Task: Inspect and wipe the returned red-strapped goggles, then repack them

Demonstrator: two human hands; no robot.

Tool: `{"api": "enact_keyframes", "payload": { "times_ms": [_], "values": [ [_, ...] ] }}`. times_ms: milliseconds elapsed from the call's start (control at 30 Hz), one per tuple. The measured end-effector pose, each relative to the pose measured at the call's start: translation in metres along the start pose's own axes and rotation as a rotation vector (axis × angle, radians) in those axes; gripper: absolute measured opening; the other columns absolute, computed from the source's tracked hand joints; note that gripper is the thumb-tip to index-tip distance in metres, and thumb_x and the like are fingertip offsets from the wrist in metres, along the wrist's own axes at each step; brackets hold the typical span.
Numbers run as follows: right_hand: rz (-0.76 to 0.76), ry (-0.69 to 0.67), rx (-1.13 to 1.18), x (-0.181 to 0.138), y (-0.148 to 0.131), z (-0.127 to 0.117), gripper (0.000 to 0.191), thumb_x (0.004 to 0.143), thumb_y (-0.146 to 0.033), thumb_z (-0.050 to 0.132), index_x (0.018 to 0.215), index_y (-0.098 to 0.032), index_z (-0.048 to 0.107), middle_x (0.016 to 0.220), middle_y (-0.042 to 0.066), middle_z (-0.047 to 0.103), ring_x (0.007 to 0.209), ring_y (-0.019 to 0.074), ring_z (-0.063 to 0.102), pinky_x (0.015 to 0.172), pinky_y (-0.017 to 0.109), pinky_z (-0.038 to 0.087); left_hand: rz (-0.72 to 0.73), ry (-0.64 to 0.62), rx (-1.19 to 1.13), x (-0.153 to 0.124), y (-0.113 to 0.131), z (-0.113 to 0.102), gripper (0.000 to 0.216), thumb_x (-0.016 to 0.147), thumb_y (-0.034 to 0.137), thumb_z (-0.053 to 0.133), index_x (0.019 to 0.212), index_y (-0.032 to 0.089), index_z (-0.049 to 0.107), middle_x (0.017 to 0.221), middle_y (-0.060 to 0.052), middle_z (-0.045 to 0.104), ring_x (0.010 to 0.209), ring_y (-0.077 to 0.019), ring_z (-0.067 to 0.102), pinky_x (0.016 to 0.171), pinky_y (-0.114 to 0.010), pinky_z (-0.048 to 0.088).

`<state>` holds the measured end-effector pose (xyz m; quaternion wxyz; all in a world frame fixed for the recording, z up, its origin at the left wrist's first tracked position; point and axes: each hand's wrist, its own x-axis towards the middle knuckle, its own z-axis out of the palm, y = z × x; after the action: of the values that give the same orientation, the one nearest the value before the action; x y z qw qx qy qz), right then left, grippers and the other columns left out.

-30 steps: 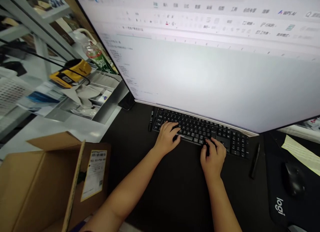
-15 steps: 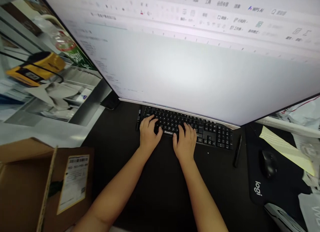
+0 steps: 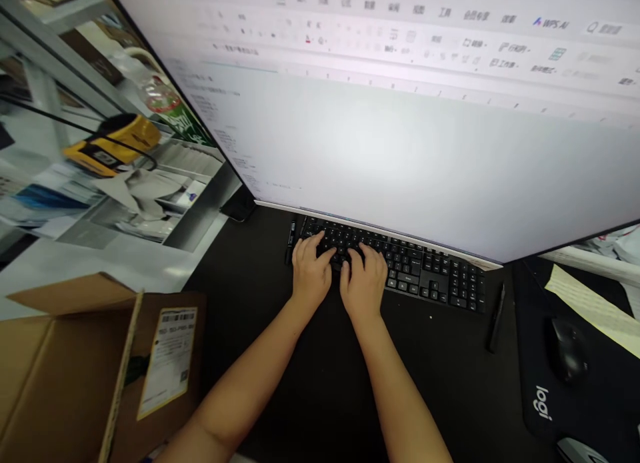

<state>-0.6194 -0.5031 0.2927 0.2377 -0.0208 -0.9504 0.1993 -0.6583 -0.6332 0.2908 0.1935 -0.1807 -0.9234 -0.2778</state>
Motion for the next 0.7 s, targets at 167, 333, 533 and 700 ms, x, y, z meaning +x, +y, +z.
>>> {"api": "enact_keyframes", "payload": {
  "times_ms": [167,333,533,700],
  "values": [
    [-0.008,0.008,-0.062,-0.011,0.017,-0.003,0.034,0.096,-0.025,0.047,0.124,-0.013,0.061,0.13,0.016,0.057,0.124,0.0315,0.048,0.11,0.055,0.038,0.009,0.001,0.02,0.0,0.003,0.0,0.034,0.083,0.006,0.054,0.112,0.018,0.069,0.146,-0.014,0.052,0.135,-0.0293,0.047,0.119,-0.056,0.032],
    [-0.058,0.075,-0.094,-0.013,0.015,-0.002,0.04,0.09,-0.019,0.052,0.13,-0.015,0.056,0.136,0.015,0.055,0.132,0.0307,0.045,0.116,0.056,0.031,0.028,0.019,-0.005,-0.001,0.001,0.002,0.032,0.081,0.004,0.056,0.107,0.018,0.07,0.14,-0.014,0.056,0.132,-0.0287,0.05,0.118,-0.055,0.036],
    [-0.014,0.092,-0.073,-0.014,0.019,-0.001,0.038,0.097,-0.033,0.052,0.129,-0.013,0.056,0.136,0.018,0.055,0.133,0.032,0.045,0.115,0.057,0.032,0.047,0.042,-0.026,-0.002,0.001,0.004,0.028,0.082,0.007,0.056,0.107,0.016,0.068,0.134,-0.015,0.058,0.128,-0.0295,0.052,0.115,-0.055,0.04],
    [-0.011,0.043,-0.072,-0.014,0.017,-0.003,0.033,0.099,-0.029,0.047,0.123,-0.012,0.06,0.134,0.018,0.056,0.13,0.0313,0.047,0.115,0.056,0.032,0.043,0.006,-0.043,-0.002,0.002,0.005,0.029,0.084,0.014,0.059,0.112,0.015,0.065,0.126,-0.014,0.062,0.121,-0.0299,0.054,0.11,-0.051,0.045]
  ]
}}
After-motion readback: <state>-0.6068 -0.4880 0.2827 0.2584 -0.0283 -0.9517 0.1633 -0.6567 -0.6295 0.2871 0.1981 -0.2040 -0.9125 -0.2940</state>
